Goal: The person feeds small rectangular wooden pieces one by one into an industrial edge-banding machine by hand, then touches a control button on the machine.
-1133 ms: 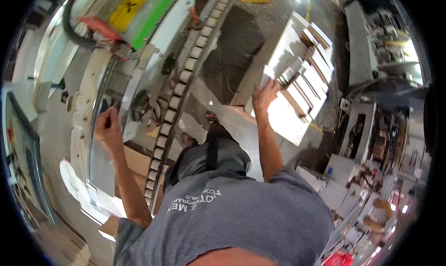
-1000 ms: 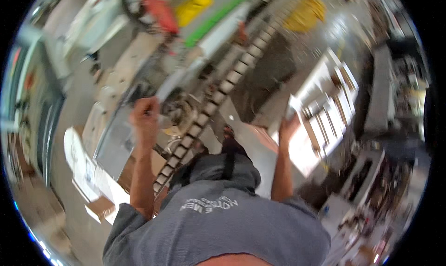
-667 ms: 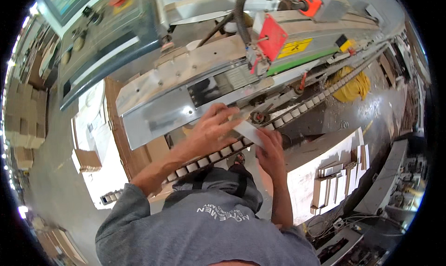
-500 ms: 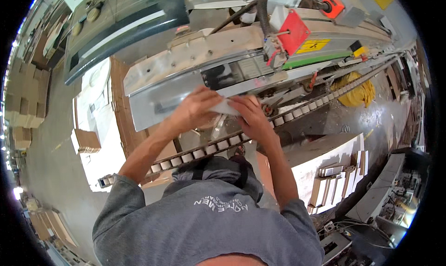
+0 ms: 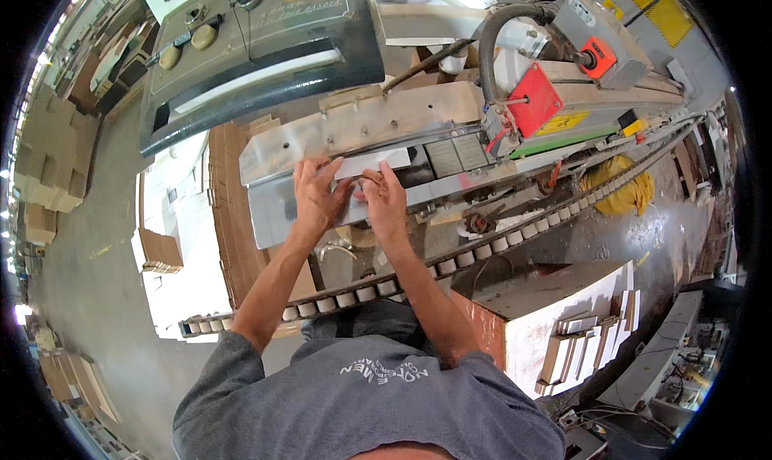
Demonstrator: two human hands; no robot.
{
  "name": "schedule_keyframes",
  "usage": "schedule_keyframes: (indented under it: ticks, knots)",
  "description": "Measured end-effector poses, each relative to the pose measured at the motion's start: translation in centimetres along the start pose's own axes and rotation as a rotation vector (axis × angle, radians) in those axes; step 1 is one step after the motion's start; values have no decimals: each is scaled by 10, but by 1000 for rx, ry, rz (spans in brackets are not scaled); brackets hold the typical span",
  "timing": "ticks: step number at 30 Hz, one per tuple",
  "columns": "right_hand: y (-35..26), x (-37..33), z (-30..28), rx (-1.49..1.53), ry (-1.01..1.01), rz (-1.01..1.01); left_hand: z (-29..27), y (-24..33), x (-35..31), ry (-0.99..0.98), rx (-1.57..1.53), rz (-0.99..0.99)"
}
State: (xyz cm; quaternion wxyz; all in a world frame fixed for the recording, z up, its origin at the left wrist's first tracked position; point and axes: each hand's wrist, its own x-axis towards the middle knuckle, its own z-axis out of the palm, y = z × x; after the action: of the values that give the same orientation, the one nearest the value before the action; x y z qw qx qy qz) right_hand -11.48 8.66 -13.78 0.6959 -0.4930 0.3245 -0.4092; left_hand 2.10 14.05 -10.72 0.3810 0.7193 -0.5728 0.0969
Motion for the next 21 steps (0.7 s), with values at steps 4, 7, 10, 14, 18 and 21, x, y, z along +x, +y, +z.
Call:
schedule_keyframes:
  ticks: [4, 7, 10, 14, 18, 21]
  knots:
    - [-15, -4, 15, 146, 98, 86, -8, -21, -8, 20, 14, -86]
    - [-22, -6, 21, 247, 178, 160, -5, -24, -6, 52, 3, -79]
    - [-22, 0, 18, 243, 39, 62, -3, -19, -1, 4, -5, -111]
    - [-22, 5, 18, 177, 23, 109, -1, -18, -2, 17, 5, -77]
    - [-22, 5, 20, 194, 16, 57, 1, -21, -3, 9, -9, -47]
    - [-23, 5, 18, 158, -4, 36, -1, -16, -1, -10, 5, -47]
